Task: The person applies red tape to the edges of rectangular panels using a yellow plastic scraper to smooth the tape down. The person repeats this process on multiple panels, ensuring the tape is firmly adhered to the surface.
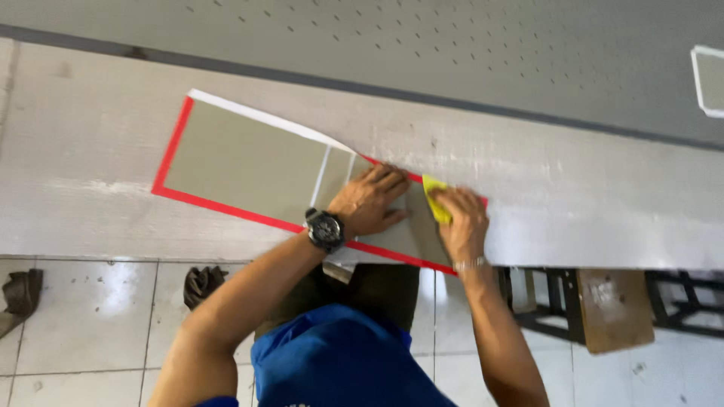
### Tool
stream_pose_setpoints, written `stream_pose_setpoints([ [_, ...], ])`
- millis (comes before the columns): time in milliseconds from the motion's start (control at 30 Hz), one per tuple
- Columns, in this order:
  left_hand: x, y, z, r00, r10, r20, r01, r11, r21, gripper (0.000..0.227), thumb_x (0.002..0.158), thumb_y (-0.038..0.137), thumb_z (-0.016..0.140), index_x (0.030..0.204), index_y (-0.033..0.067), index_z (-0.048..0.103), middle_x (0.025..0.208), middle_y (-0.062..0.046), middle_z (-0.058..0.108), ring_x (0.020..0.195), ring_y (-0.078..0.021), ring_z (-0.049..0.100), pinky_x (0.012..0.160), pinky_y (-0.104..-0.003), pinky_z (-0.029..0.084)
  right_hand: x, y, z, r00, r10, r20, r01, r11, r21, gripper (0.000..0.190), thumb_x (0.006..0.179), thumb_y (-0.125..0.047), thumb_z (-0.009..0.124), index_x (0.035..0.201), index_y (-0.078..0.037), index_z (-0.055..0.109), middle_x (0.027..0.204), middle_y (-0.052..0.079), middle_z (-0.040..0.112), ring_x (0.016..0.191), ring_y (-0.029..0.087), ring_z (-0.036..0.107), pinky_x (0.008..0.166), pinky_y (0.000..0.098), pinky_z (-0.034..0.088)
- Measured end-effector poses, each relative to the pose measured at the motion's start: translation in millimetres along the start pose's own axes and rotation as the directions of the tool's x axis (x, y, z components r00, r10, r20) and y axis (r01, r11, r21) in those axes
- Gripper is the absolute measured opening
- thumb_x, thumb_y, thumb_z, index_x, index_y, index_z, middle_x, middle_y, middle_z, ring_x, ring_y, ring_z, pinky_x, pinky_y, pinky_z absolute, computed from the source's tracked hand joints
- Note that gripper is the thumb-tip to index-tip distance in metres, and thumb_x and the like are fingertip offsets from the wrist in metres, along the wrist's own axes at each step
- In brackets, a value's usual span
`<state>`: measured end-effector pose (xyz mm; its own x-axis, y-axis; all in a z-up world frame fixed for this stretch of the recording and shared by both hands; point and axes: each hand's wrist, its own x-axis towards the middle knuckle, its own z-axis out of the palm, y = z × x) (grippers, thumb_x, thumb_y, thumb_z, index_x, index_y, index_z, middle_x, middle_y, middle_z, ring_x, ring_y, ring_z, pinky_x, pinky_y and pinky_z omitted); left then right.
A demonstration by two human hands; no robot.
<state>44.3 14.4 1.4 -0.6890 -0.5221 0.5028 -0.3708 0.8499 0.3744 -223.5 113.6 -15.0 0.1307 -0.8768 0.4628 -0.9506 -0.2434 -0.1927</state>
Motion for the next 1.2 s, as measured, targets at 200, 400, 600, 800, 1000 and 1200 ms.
stream_pose_setpoints([
  [200, -2.0, -6.2, 11.1, 0.999, 0.014, -0.035, -0.012, 0.999, 0.045, 0.049, 0.092, 0.049, 0.075, 0.124, 0.0121, 0.07, 0.125, -0.008, 0.068, 0.131, -0.03, 0.06, 0.11, -0.044, 0.051, -23.5, -25.4, -41.4, 0.996, 0.053, 0.075, -0.063, 0.988, 0.138, 0.044, 0.082, -0.001, 0.082, 0.117, -0.028, 0.085, 0.11, -0.003, 0.083, 0.107, 0.028, 0.077, 0.111, 0.0477, 0.054],
  [400, -2.9, -7.5, 22.8, 0.997, 0.021, -0.069, -0.015, 0.996, 0.086, 0.038, 0.092, 0.04, 0.073, 0.117, 0.0115, 0.069, 0.116, -0.007, 0.066, 0.123, -0.0292, 0.062, 0.105, -0.042, 0.051, -32.5, 71.2, -48.6, 0.874, 0.416, -0.249, -0.453, 0.884, -0.113, 0.023, 0.102, -0.005, 0.083, 0.123, -0.013, 0.083, 0.105, 0.008, 0.082, 0.095, 0.034, 0.079, 0.087, 0.0427, 0.06],
  [600, -2.1, -15.5, 38.3, 0.992, 0.046, -0.119, -0.025, 0.985, 0.169, 0.017, 0.093, 0.021, 0.066, 0.109, 0.0132, 0.068, 0.104, -0.005, 0.063, 0.11, -0.0292, 0.065, 0.094, -0.039, 0.055, 14.7, -85.8, 32.8, 0.884, 0.454, -0.113, -0.466, 0.838, -0.285, 0.028, 0.095, -0.01, 0.078, 0.12, -0.022, 0.08, 0.101, 0.009, 0.079, 0.099, 0.035, 0.075, 0.094, 0.0445, 0.059],
  [800, -6.2, -38.2, 36.3, 0.993, -0.091, -0.078, 0.106, 0.972, 0.21, 0.032, 0.086, 0.02, 0.079, 0.117, 0.0164, 0.073, 0.117, -0.007, 0.065, 0.115, -0.0324, 0.063, 0.094, -0.041, 0.057, 36.1, -113.7, 4.7, 0.887, 0.455, -0.076, -0.442, 0.886, 0.143, 0.016, 0.101, -0.023, 0.08, 0.114, -0.015, 0.082, 0.084, 0.016, 0.074, 0.082, 0.043, 0.075, 0.08, 0.0525, 0.058],
  [1000, -28.7, -102.5, -78.1, 0.995, -0.063, 0.081, 0.042, 0.97, 0.238, 0.079, 0.091, 0.073, 0.068, 0.145, 0.0149, 0.067, 0.15, -0.011, 0.062, 0.148, -0.0347, 0.053, 0.128, -0.057, 0.033, -18.6, -9.8, 32.2, 0.683, 0.728, 0.059, -0.61, 0.524, 0.594, 0.025, 0.107, -0.022, 0.081, 0.125, -0.005, 0.079, 0.115, 0.017, 0.082, 0.104, 0.026, 0.077, 0.097, 0.0435, 0.059],
  [1200, -17.4, -61.8, -50.7, 0.993, -0.011, -0.114, 0.044, 0.958, 0.284, 0.066, 0.085, 0.06, 0.08, 0.134, 0.017, 0.073, 0.112, -0.003, 0.062, 0.112, -0.028, 0.062, 0.105, -0.047, 0.048, 44.1, 30.3, -16.1, 0.863, 0.505, -0.003, -0.429, 0.736, 0.524, 0.029, 0.107, -0.016, 0.079, 0.132, -0.001, 0.078, 0.128, 0.022, 0.078, 0.125, 0.038, 0.072, 0.105, 0.0466, 0.055],
])
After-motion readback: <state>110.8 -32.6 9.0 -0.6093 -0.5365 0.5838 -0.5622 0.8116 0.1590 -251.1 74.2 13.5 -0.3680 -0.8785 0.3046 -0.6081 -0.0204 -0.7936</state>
